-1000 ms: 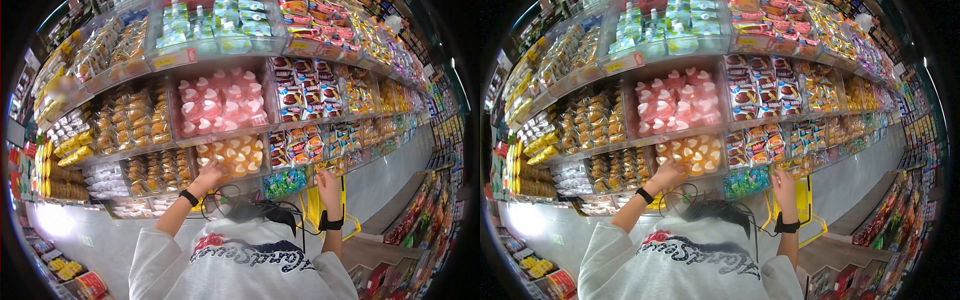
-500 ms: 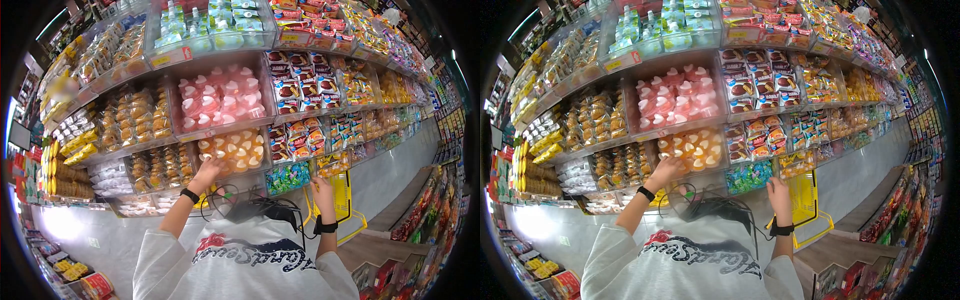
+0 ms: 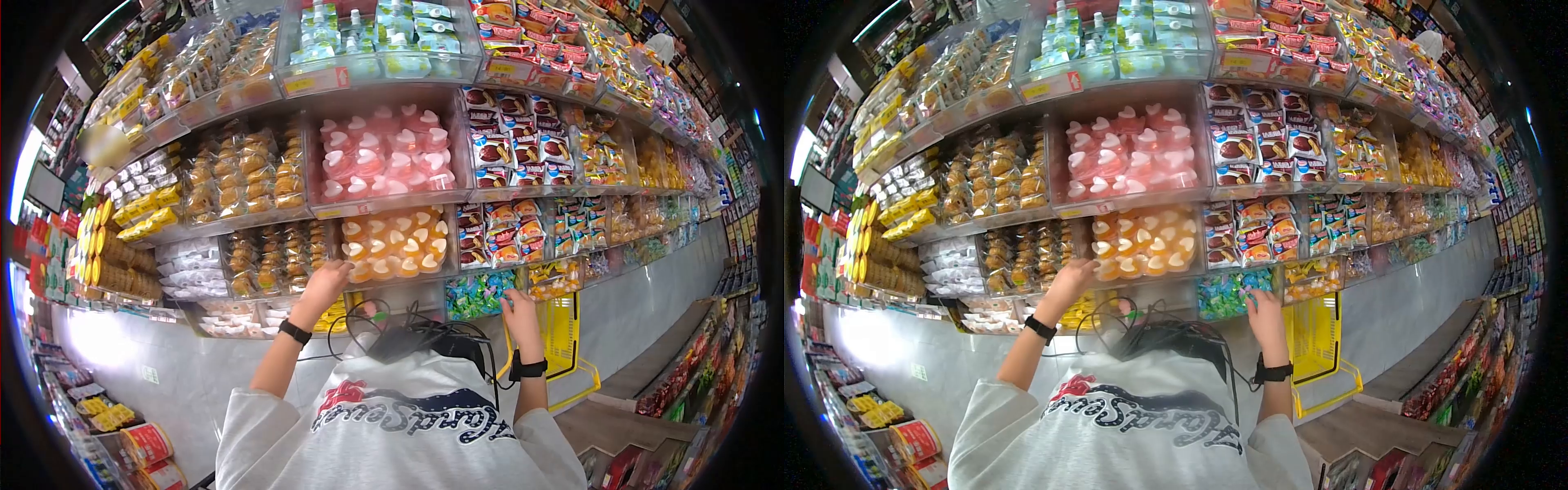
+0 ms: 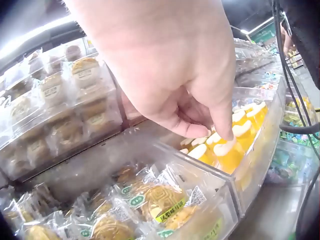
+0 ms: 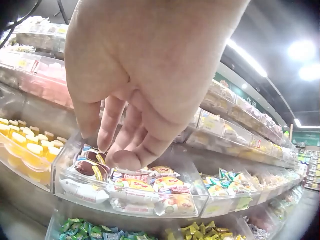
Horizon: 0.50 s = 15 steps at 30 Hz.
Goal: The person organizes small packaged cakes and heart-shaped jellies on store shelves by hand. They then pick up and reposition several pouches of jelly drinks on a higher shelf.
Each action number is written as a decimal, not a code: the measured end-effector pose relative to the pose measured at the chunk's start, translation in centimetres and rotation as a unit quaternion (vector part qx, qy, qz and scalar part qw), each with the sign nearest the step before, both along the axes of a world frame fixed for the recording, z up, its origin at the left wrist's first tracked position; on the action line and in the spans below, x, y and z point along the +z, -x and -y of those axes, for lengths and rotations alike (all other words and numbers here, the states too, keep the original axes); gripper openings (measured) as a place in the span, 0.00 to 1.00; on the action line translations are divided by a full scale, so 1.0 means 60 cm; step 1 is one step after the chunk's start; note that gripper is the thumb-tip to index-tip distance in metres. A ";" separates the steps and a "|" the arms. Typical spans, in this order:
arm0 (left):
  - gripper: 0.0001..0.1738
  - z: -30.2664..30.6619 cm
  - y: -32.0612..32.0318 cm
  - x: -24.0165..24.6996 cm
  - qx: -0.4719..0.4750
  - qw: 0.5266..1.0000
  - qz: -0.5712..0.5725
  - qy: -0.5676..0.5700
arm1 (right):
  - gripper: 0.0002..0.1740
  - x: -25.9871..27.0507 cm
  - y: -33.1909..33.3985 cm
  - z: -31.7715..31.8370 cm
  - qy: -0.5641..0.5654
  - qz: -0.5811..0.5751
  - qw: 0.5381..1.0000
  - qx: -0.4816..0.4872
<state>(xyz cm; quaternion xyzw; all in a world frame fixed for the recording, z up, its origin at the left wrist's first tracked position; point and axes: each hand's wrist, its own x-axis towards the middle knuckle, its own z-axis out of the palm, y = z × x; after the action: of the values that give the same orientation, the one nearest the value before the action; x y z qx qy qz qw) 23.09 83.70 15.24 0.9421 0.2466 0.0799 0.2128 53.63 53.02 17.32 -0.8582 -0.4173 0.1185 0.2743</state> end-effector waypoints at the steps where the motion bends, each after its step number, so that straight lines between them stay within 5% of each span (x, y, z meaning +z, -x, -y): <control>1: 0.18 0.002 -0.007 -0.002 -0.014 1.000 -0.009 -0.001 | 0.11 0.004 0.005 -0.007 0.001 -0.003 1.000 0.004; 15: 0.14 -0.034 -0.075 -0.091 -0.150 0.985 -0.052 -0.067 | 0.10 -0.053 0.017 0.042 -0.031 0.027 0.998 -0.044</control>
<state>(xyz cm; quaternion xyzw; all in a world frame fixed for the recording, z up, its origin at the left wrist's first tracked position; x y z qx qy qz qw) 27.57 85.75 9.80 0.9833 0.1075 0.0139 0.1460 52.60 50.49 14.13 -0.8698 -0.3897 0.0706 0.2944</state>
